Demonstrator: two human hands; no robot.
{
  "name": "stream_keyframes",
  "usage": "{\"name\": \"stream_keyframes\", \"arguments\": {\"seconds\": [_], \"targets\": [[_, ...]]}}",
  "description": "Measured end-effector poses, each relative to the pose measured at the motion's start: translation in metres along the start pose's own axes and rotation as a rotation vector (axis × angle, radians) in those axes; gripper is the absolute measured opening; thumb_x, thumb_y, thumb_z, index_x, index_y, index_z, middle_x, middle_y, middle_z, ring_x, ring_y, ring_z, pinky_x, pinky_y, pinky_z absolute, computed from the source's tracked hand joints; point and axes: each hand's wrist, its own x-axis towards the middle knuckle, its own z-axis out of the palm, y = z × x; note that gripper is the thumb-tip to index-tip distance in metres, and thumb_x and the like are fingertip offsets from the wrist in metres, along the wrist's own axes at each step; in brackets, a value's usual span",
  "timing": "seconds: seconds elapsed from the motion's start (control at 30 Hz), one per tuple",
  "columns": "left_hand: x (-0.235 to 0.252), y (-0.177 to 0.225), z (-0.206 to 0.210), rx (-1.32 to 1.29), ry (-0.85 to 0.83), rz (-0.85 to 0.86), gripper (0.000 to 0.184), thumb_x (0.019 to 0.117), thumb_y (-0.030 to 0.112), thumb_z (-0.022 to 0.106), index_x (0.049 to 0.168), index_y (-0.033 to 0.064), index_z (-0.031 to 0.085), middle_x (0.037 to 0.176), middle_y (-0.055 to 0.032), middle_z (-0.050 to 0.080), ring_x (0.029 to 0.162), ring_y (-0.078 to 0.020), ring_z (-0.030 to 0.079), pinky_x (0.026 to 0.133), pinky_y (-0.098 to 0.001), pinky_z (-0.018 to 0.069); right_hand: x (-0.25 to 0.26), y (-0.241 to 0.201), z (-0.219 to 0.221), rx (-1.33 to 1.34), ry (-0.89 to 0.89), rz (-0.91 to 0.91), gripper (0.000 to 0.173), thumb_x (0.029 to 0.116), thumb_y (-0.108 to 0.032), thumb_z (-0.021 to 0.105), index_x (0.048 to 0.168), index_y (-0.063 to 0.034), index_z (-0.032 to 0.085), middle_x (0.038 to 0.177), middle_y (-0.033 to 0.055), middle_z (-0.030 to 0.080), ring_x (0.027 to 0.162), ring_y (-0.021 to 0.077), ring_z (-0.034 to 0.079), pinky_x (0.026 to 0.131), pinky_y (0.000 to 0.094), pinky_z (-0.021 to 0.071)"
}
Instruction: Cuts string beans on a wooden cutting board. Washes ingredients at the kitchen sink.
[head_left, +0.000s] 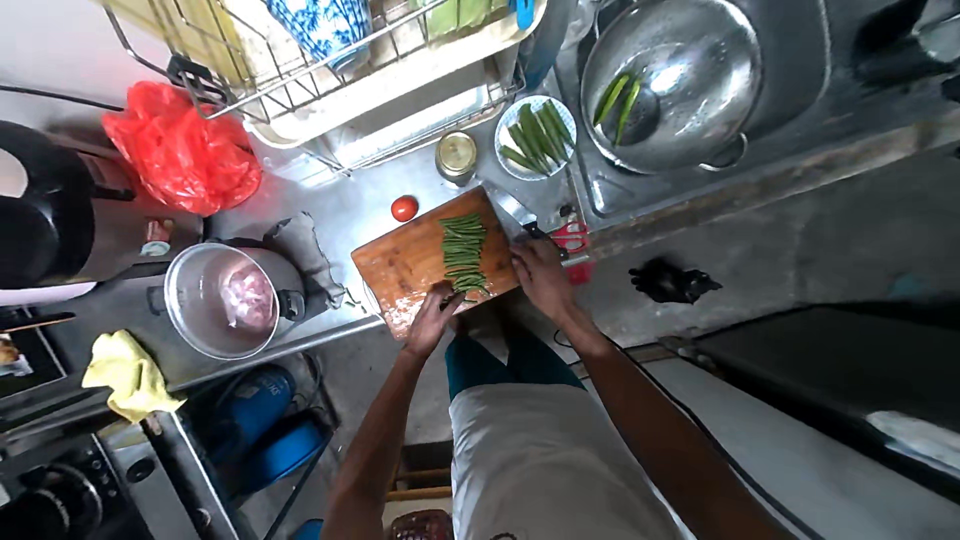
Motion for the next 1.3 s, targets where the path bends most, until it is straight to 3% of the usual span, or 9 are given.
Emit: {"name": "stream_keyframes", "arguments": {"seconds": [0.27, 0.37, 0.43, 0.57, 0.73, 0.9, 1.03, 1.2, 1.3], "targets": [[0.031, 0.009, 0.005, 0.203, -0.003, 0.102, 0.052, 0.0958, 0.000, 0.062, 0.143, 0.0228, 0.061, 0.136, -0.0151, 0.062, 0.131, -0.0325, 0.057, 0.111, -0.0467, 0.0477, -0.014, -0.005, 0.006, 0.069, -0.013, -0.014, 0.028, 0.1051, -0.018, 0.055, 0.129, -0.0123, 0.069, 0.133, 0.0148, 0.062, 0.126, 0.0328, 0.059, 0.105, 0.0500, 0.0516], [0.048, 0.013, 0.003, 0.274, 0.026, 0.081, 0.042, 0.1048, 0.025, 0.058, 0.147, 0.0246, 0.056, 0.148, -0.0138, 0.054, 0.142, -0.0329, 0.047, 0.119, -0.0508, 0.0363, -0.016, -0.006, 0.010, 0.107, 0.031, -0.075, 0.025, 0.1050, -0.016, 0.056, 0.125, -0.0106, 0.070, 0.125, 0.0148, 0.065, 0.121, 0.0312, 0.061, 0.103, 0.0471, 0.0527], [0.060, 0.013, -0.004, 0.288, 0.004, 0.069, 0.053, 0.1047, 0.045, 0.055, 0.152, 0.0211, 0.050, 0.160, -0.0147, 0.042, 0.152, -0.0336, 0.032, 0.126, -0.0531, 0.0228, -0.019, -0.006, 0.013, 0.126, 0.029, -0.082, 0.025, 0.1054, -0.018, 0.056, 0.125, -0.0120, 0.070, 0.122, 0.0140, 0.065, 0.119, 0.0302, 0.063, 0.101, 0.0459, 0.0541], [0.090, 0.015, -0.028, 0.312, -0.116, 0.041, 0.098, 0.0871, 0.070, 0.065, 0.162, 0.0165, 0.033, 0.171, -0.0177, 0.014, 0.159, -0.0349, 0.007, 0.129, -0.0573, 0.0082, -0.026, -0.001, 0.023, 0.180, -0.039, -0.055, 0.031, 0.1064, -0.026, 0.055, 0.133, -0.0165, 0.067, 0.130, 0.0122, 0.064, 0.124, 0.0265, 0.061, 0.105, 0.0452, 0.0528], [0.122, 0.020, -0.047, 0.375, -0.291, 0.043, 0.133, 0.0665, 0.083, 0.073, 0.167, 0.0214, 0.011, 0.172, -0.0149, -0.013, 0.159, -0.0309, -0.012, 0.128, -0.0601, -0.0001, -0.028, -0.002, 0.031, 0.232, -0.090, -0.048, 0.030, 0.1054, -0.026, 0.058, 0.130, -0.0113, 0.067, 0.129, 0.0136, 0.064, 0.121, 0.0261, 0.063, 0.103, 0.0437, 0.0547], [0.137, 0.012, -0.038, 0.388, -0.313, 0.052, 0.131, 0.0633, 0.087, 0.072, 0.166, 0.0245, 0.020, 0.173, -0.0173, 0.003, 0.160, -0.0329, -0.001, 0.128, -0.0594, 0.0023, -0.022, -0.008, 0.031, 0.290, -0.107, -0.044, 0.030, 0.1044, -0.024, 0.058, 0.128, -0.0094, 0.068, 0.129, 0.0142, 0.065, 0.117, 0.0253, 0.066, 0.101, 0.0428, 0.0560], [0.132, 0.034, -0.052, 0.398, -0.328, 0.002, 0.118, 0.0695, 0.066, 0.085, 0.163, 0.0235, 0.027, 0.170, -0.0204, 0.015, 0.158, -0.0367, 0.014, 0.126, -0.0612, 0.0126, -0.018, -0.010, 0.023, 0.321, -0.181, -0.008, 0.035, 0.1034, -0.027, 0.060, 0.134, -0.0117, 0.065, 0.130, 0.0151, 0.064, 0.113, 0.0257, 0.067, 0.099, 0.0426, 0.0562], [0.124, 0.018, -0.029, 0.490, -0.257, 0.023, 0.083, 0.0855, 0.061, 0.074, 0.156, 0.0303, 0.041, 0.160, -0.0187, 0.036, 0.148, -0.0382, 0.034, 0.119, -0.0633, 0.0259, -0.015, -0.009, 0.019, 0.295, -0.193, 0.006, 0.037, 0.1027, -0.024, 0.060, 0.138, -0.0130, 0.063, 0.140, 0.0151, 0.059, 0.117, 0.0271, 0.066, 0.099, 0.0437, 0.0572], [0.122, 0.020, -0.026, 0.524, -0.254, 0.002, 0.080, 0.0865, 0.054, 0.076, 0.155, 0.0304, 0.042, 0.157, -0.0185, 0.040, 0.144, -0.0393, 0.040, 0.113, -0.0628, 0.0341, -0.013, -0.009, 0.012, 0.276, -0.202, -0.001, 0.035, 0.1030, -0.025, 0.060, 0.137, -0.0151, 0.064, 0.141, 0.0134, 0.059, 0.120, 0.0268, 0.065, 0.101, 0.0435, 0.0564]]}}
